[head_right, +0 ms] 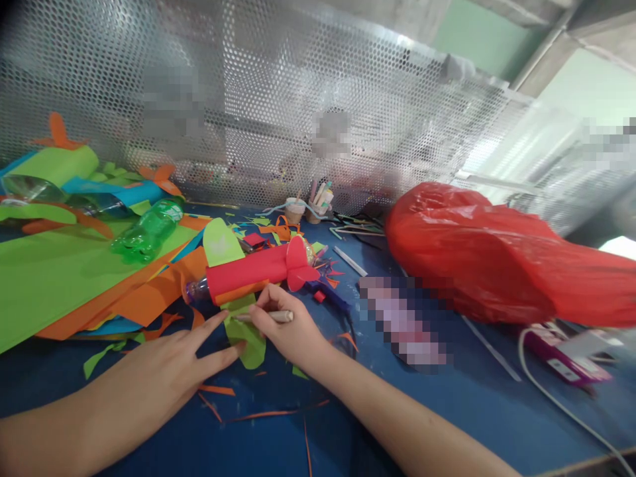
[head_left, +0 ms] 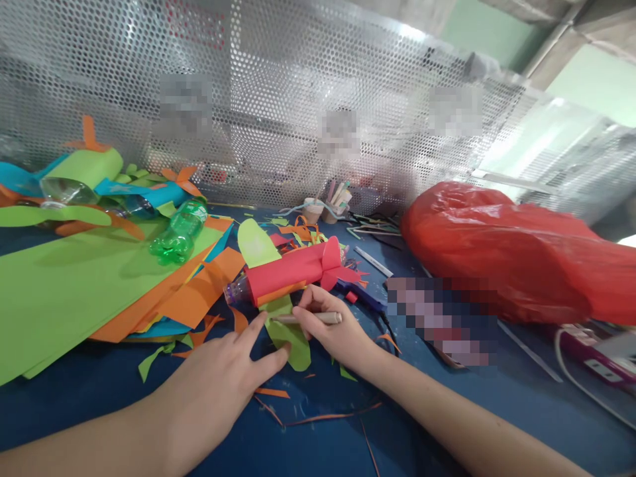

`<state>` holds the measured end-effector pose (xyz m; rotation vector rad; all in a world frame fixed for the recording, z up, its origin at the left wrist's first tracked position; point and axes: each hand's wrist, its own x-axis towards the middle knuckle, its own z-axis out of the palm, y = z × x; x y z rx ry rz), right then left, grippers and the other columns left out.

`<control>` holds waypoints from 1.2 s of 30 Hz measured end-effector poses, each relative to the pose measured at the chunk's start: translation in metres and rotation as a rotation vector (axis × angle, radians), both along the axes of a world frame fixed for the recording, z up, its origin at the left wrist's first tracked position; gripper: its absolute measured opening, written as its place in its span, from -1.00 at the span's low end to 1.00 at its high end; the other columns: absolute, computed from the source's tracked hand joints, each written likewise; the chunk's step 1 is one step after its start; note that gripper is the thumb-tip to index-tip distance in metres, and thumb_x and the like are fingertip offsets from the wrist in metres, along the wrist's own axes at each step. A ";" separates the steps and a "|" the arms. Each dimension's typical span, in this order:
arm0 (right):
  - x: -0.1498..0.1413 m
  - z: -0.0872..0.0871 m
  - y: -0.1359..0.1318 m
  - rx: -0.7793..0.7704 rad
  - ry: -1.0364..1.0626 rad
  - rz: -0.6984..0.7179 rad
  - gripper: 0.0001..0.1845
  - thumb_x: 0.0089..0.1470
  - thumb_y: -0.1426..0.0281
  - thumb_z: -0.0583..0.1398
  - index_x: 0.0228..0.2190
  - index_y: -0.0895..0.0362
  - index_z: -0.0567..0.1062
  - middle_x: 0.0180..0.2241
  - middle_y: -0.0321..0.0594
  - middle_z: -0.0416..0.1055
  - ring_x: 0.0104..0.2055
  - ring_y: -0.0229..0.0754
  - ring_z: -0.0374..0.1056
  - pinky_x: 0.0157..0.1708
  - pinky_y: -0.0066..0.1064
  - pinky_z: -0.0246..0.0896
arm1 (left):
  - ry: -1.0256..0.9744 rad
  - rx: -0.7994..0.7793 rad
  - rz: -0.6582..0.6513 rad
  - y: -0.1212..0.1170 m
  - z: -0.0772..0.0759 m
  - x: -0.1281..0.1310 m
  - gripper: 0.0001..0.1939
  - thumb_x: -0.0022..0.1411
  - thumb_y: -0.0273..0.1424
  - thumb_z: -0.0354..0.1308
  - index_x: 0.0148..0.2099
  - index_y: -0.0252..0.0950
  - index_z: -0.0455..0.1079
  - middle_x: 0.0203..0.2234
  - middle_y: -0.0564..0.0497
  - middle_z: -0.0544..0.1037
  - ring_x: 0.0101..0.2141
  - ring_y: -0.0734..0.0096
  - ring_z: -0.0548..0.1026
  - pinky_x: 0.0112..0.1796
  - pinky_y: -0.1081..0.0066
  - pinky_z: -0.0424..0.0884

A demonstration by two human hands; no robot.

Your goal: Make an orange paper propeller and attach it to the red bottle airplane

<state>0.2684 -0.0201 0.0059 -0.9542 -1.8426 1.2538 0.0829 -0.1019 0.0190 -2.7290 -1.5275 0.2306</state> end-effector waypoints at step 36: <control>0.007 0.014 -0.014 -0.046 -0.058 -0.062 -0.89 -0.08 0.42 0.11 -0.56 0.07 0.23 -0.70 -0.48 0.19 -0.69 -0.38 0.03 -0.66 -0.51 -0.13 | -0.044 0.007 -0.017 0.000 0.001 0.000 -0.18 0.04 -0.76 -0.01 0.30 -0.03 0.15 0.24 -0.42 0.20 -0.08 -0.12 0.54 -0.26 0.07 0.55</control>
